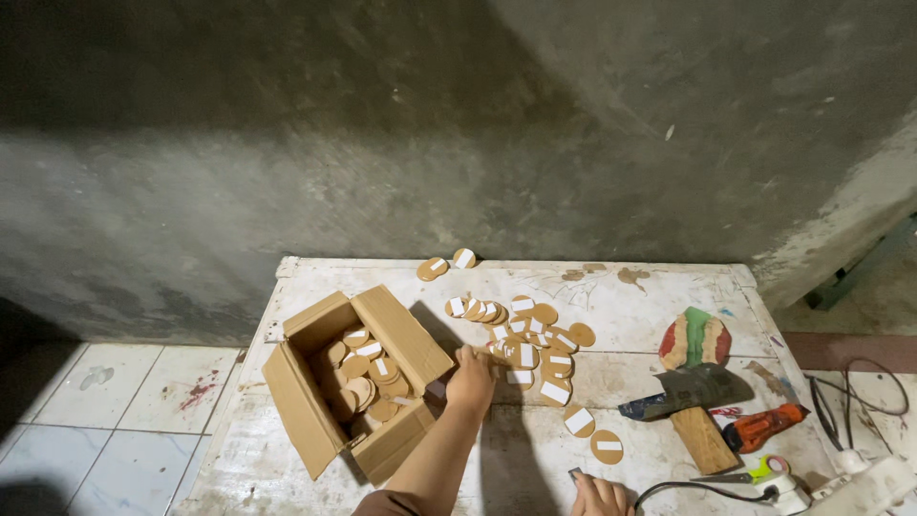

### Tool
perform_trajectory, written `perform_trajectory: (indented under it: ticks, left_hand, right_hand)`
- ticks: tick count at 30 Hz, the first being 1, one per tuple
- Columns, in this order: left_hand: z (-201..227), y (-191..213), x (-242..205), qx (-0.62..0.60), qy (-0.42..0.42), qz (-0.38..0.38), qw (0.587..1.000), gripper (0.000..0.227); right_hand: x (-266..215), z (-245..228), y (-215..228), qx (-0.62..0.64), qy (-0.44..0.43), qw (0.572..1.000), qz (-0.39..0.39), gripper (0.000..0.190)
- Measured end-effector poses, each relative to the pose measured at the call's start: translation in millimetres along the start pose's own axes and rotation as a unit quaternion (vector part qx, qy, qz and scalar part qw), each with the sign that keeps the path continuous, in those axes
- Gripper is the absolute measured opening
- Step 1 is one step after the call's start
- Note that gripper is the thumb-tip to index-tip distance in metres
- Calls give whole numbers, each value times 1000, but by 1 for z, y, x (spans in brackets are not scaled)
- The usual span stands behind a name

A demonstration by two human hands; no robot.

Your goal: The person applies small white adhesive strips to circular cardboard pieces using a handheld tool and places the finished pieces into a cardboard box.

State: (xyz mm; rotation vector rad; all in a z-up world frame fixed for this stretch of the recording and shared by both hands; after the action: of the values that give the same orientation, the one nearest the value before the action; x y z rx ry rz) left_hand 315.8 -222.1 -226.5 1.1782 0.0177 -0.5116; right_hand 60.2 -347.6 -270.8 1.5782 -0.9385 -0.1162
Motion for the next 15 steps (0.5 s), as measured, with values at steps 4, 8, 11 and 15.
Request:
perform_trajectory:
  ticks: [4,8,11,15]
  left_hand:
    - [-4,-1,-7,-35,9,3,999,22]
    - [-1,3,-13,-67,-32,34,997,18]
    - [20,33,-46,-33,-87,93,991,37]
    - [38,57,-105,-315,-8,34,948,26]
  right_hand:
    - [2,-8,17,3,-23,1000,7,12]
    - [5,-11,20,-12,-44,998,-42,12]
    - [5,-8,16,-23,-62,993,-95,20]
    - [1,-2,12,1,-40,999,-24,18]
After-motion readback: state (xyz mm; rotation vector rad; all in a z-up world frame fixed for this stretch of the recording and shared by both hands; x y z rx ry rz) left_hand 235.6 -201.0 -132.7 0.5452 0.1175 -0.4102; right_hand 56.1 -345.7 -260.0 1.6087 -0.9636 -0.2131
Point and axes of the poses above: each hand's wrist, its own x-axis towards the middle knuckle, its own y-axis out of the back of the hand, z = x × y, the point moved 8 cm from there along x, towards the middle knuckle, and after that the axes turned 1 degree about -y, right-handed, at the moved point
